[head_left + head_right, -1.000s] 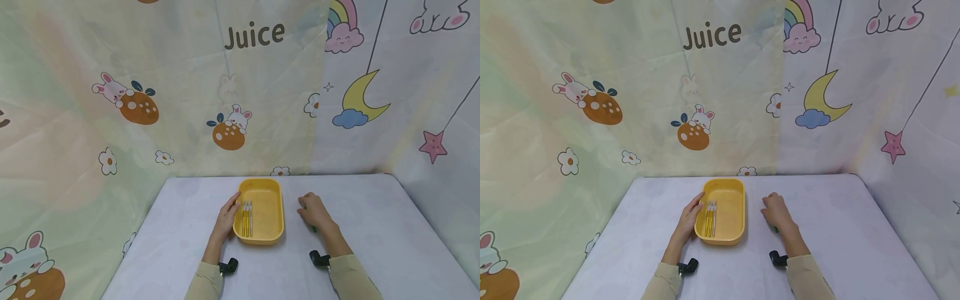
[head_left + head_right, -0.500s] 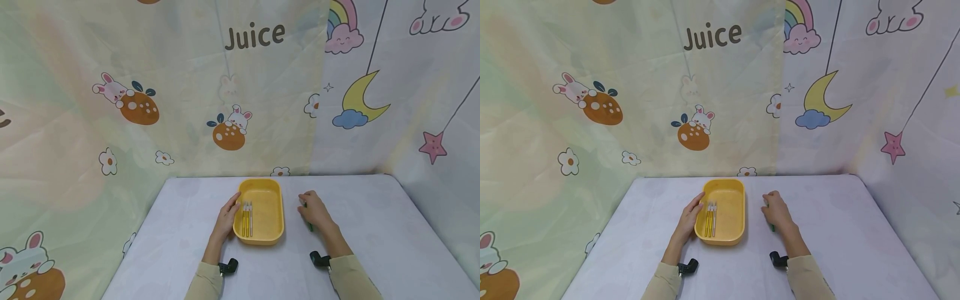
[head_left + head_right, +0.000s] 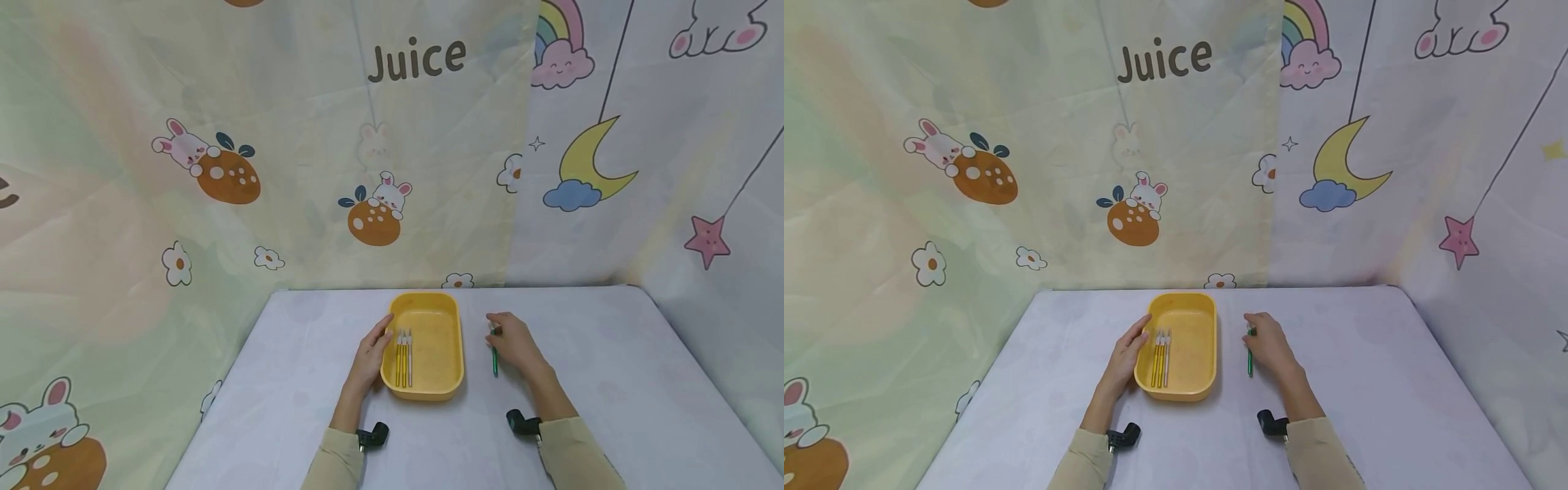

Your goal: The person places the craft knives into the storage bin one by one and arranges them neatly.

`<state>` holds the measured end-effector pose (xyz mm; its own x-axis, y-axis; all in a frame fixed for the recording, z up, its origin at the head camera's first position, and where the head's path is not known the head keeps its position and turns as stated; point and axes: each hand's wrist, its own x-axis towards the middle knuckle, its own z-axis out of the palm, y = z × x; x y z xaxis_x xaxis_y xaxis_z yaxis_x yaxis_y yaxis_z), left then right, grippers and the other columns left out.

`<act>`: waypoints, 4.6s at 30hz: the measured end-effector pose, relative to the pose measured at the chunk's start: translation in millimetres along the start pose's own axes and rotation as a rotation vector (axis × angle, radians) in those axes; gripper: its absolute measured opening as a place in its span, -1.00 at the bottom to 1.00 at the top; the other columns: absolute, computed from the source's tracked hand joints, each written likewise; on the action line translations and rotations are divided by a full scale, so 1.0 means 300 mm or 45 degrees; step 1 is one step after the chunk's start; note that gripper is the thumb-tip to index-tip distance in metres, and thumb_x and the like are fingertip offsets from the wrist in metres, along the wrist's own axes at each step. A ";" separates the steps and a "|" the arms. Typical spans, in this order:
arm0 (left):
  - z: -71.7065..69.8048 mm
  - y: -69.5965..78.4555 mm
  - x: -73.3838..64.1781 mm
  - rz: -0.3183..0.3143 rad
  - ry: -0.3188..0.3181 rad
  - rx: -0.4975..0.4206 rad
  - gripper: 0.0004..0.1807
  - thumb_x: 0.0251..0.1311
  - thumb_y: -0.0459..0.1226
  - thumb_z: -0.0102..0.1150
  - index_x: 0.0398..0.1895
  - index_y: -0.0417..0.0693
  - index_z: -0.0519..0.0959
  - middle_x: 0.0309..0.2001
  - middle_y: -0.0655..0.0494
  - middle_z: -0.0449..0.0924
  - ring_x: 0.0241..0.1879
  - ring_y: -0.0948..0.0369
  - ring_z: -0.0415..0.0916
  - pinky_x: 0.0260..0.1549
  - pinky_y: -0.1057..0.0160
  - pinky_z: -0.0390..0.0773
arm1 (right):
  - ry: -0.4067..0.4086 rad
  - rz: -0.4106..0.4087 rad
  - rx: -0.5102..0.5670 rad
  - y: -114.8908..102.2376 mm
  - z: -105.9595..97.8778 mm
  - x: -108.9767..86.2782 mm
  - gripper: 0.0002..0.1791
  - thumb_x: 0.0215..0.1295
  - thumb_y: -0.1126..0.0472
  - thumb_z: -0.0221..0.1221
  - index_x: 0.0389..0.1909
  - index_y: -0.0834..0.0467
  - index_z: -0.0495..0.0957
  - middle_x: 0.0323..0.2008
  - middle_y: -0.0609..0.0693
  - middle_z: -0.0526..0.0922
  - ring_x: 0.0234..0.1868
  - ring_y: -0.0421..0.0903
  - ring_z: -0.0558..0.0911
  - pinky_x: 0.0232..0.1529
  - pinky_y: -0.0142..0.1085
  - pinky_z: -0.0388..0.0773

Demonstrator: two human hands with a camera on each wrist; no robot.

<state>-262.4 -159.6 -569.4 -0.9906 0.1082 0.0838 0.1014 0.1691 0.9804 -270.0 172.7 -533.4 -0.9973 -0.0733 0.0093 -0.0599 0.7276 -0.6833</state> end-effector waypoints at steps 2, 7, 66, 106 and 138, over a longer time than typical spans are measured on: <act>0.000 -0.001 0.000 0.000 0.000 -0.002 -0.54 0.62 -0.08 -0.07 0.50 0.42 0.39 0.57 0.34 0.28 0.64 0.17 0.06 0.64 -0.05 0.01 | 0.014 0.014 0.050 -0.011 -0.005 -0.006 -0.36 0.36 0.37 0.30 0.45 0.32 0.40 0.38 0.37 0.43 0.05 0.14 0.67 0.03 -0.08 0.76; 0.000 -0.007 0.003 -0.008 -0.006 -0.014 -0.53 0.62 -0.08 -0.07 0.52 0.35 0.39 0.57 0.33 0.28 0.64 0.17 0.05 0.65 -0.05 0.00 | 0.060 0.024 0.201 -0.039 -0.018 -0.016 -0.28 0.37 0.37 0.31 0.52 0.25 0.31 0.49 0.30 0.29 -0.18 -0.06 0.73 -0.23 -0.34 0.76; -0.003 -0.004 0.006 -0.016 -0.013 -0.048 -0.51 0.61 -0.06 -0.03 0.53 0.27 0.39 0.57 0.30 0.29 0.64 0.17 0.05 0.65 -0.05 -0.02 | 0.170 -0.275 0.428 -0.237 0.041 -0.056 -0.10 0.36 0.36 0.35 0.64 0.04 0.15 0.61 0.18 0.14 0.02 0.07 0.72 -0.23 -0.41 0.77; -0.007 -0.009 0.009 0.024 -0.029 0.002 -0.46 0.61 -0.05 -0.05 0.58 0.15 0.33 0.57 0.30 0.28 0.63 0.17 0.07 0.64 -0.02 0.04 | 0.091 -0.276 0.549 -0.376 0.187 0.006 -0.17 0.32 0.50 0.30 0.58 0.16 0.25 0.49 0.19 0.27 -0.18 -0.04 0.69 -0.33 -0.25 0.80; -0.011 -0.012 0.013 0.025 -0.031 0.007 -0.52 0.63 -0.06 -0.08 0.54 0.32 0.37 0.57 0.34 0.28 0.63 0.18 0.07 0.64 -0.04 0.04 | 0.026 -0.221 0.282 -0.381 0.291 0.027 -0.20 0.28 0.36 0.41 0.52 0.19 0.35 0.45 0.20 0.40 -0.25 -0.18 0.62 -0.35 -0.47 0.67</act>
<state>-267.0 -163.0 -571.9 -0.9859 0.1353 0.0985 0.1213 0.1720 0.9776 -267.6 29.5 -518.9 -0.9737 -0.1685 0.1533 -0.2212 0.5383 -0.8132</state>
